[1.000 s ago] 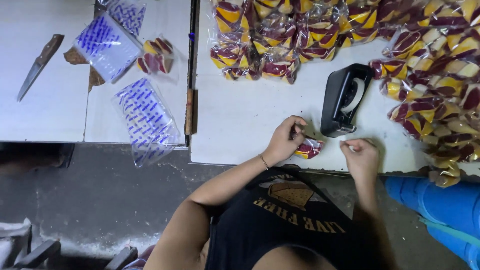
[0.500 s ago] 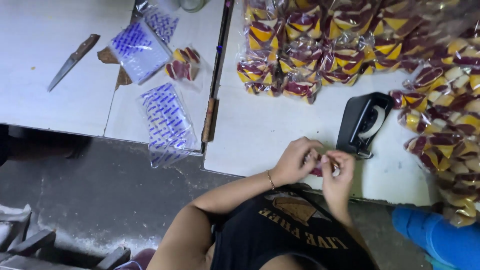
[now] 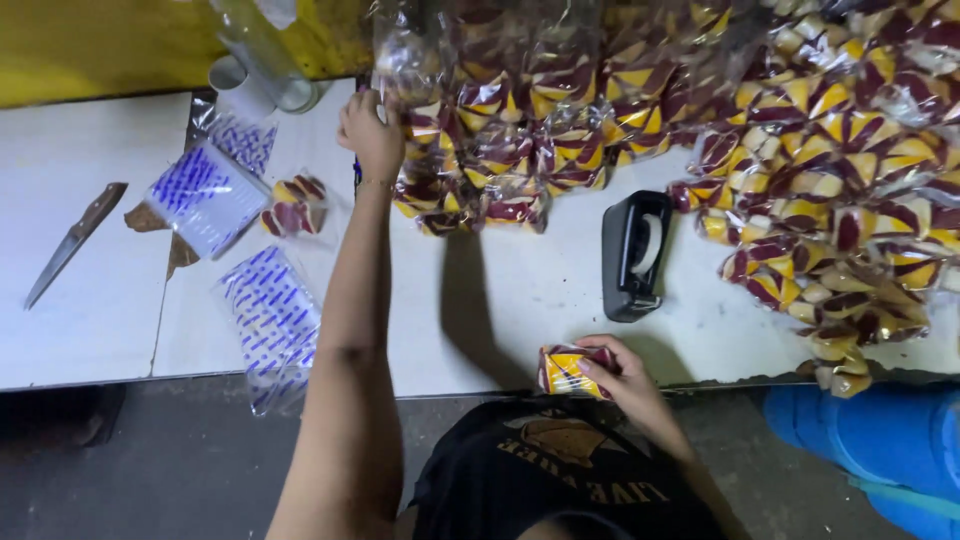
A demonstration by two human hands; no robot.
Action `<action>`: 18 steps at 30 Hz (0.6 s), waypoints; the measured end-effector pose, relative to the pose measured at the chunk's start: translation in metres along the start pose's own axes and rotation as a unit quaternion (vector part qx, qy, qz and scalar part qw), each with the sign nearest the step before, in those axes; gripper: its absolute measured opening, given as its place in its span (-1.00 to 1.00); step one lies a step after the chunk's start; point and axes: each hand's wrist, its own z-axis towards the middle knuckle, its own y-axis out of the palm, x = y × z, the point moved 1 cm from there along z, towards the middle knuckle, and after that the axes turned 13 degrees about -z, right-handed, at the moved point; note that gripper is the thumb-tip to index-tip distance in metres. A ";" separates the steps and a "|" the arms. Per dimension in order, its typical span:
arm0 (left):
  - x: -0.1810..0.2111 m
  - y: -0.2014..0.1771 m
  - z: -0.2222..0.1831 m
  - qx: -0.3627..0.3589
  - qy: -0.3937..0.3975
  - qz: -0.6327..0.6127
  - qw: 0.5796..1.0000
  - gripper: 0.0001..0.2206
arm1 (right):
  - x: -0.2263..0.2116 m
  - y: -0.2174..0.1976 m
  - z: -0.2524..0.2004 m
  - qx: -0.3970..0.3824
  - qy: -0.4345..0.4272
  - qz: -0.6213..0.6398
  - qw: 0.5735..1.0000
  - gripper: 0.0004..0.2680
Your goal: Sealing individual plastic bags of bread items using a manual tape dispenser at a packaging station.
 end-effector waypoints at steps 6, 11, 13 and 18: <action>0.108 -0.047 -0.060 -0.075 0.229 -0.210 0.948 -0.81 | -0.011 -0.159 0.075 0.368 -0.099 0.395 0.836 -0.82; 0.147 -0.014 -0.218 -0.141 0.119 -0.303 0.935 -0.87 | -0.057 -0.098 0.066 0.007 -0.381 0.516 0.768 -0.04; 0.182 -0.029 -0.269 -0.150 0.064 -0.302 0.939 -0.84 | -0.043 -0.059 0.069 -0.068 -0.357 0.248 0.898 -0.17; 0.223 -0.074 -0.334 -0.268 -0.183 -0.405 0.855 -0.59 | -0.057 -0.046 0.005 -0.035 -0.253 -0.056 0.965 -0.65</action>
